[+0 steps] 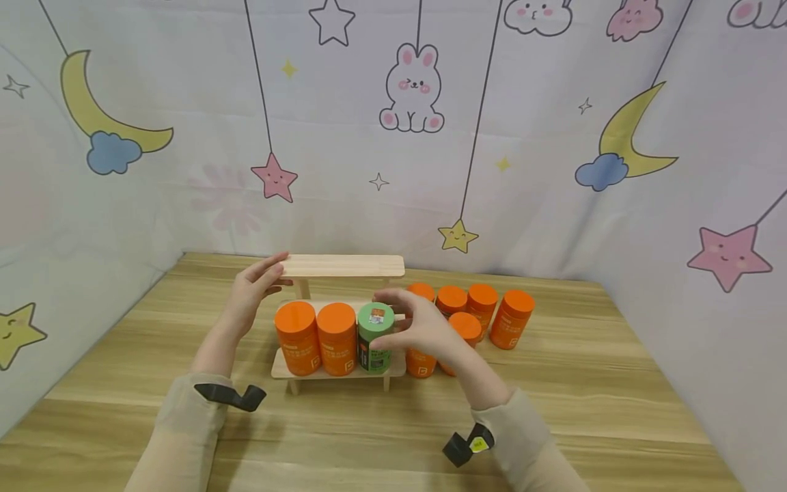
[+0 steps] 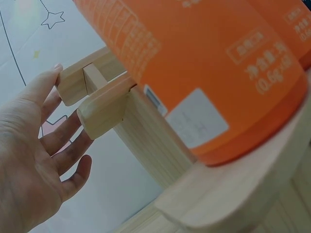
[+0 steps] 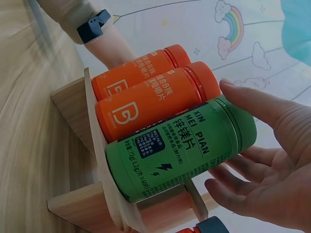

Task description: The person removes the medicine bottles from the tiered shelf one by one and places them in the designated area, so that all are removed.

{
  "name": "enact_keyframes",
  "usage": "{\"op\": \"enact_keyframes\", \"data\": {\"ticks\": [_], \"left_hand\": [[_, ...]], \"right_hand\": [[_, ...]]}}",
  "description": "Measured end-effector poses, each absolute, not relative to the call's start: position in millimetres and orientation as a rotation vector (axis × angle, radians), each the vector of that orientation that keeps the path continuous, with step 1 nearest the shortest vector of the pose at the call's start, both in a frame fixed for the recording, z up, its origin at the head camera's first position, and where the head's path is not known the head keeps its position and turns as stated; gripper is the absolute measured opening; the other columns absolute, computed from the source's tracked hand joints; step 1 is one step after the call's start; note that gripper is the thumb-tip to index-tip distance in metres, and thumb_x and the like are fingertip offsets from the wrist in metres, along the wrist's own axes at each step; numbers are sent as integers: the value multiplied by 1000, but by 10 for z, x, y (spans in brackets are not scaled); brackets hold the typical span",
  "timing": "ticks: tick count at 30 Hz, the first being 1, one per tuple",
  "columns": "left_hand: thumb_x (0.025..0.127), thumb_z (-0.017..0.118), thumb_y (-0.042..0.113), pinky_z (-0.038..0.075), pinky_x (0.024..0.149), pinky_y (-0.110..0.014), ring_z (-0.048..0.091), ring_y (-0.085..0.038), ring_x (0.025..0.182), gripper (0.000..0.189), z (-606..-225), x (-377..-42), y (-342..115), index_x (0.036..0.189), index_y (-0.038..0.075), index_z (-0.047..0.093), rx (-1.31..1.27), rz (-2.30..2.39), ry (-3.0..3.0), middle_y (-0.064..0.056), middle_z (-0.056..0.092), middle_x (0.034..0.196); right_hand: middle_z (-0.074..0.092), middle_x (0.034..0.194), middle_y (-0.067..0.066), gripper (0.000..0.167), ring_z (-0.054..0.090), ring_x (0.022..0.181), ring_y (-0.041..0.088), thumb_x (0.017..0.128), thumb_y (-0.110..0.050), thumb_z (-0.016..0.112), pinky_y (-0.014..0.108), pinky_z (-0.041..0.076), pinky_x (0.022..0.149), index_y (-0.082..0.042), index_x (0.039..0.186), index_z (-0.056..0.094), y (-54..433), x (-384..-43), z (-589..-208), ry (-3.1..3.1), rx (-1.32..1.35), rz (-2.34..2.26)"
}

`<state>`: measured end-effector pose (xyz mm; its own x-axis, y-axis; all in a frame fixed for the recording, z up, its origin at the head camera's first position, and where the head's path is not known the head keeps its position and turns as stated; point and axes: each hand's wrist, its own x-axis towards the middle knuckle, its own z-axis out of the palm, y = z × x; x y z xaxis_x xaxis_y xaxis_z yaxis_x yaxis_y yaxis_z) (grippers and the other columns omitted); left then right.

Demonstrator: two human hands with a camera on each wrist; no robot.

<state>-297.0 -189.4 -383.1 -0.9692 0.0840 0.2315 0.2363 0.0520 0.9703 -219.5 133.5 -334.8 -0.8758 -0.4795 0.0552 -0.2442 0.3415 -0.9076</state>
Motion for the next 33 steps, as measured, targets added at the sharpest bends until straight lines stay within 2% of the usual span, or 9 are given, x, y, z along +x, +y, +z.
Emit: {"op": "enact_keyframes", "data": {"ticks": [5,9,21,26,33], "left_hand": [[102,54,28,42,97,-37,65,1,86,47,-3833,-2974,-1899,143,6,49,-331,-2061,-2194,27,64,100],[101,54,28,42,97,-37,65,1,86,48,-3835,-2970,-1903,143,5,49,-328,-2057,-2197,26,64,100],[101,54,29,44,95,-33,65,0,87,49,-3832,-2971,-1895,143,5,49,-321,-2057,-2204,25,64,102],[101,54,29,42,99,-40,65,0,86,49,-3834,-2972,-1892,143,4,49,-324,-2067,-2192,25,63,103],[102,53,29,44,92,-28,65,1,87,48,-3821,-2955,-1891,143,5,49,-322,-2044,-2212,26,63,103]], "right_hand": [[59,127,14,75,66,101,24,77,-17,84,37,55,88,-8,142,47,1307,-2178,-3374,2386,-637,-1547],[59,126,14,75,66,100,24,77,-16,84,37,54,89,-5,141,47,1283,-2163,-3384,2374,-617,-1570],[62,122,12,70,64,98,20,75,-11,85,35,55,87,-6,137,52,1223,-2132,-3424,2398,-577,-1619],[63,118,11,68,64,96,20,74,-11,85,34,54,85,-9,135,55,1218,-2126,-3435,2404,-561,-1633],[64,116,9,65,64,92,20,74,-13,85,33,54,84,-11,133,57,1218,-2129,-3439,2434,-555,-1618]]}}
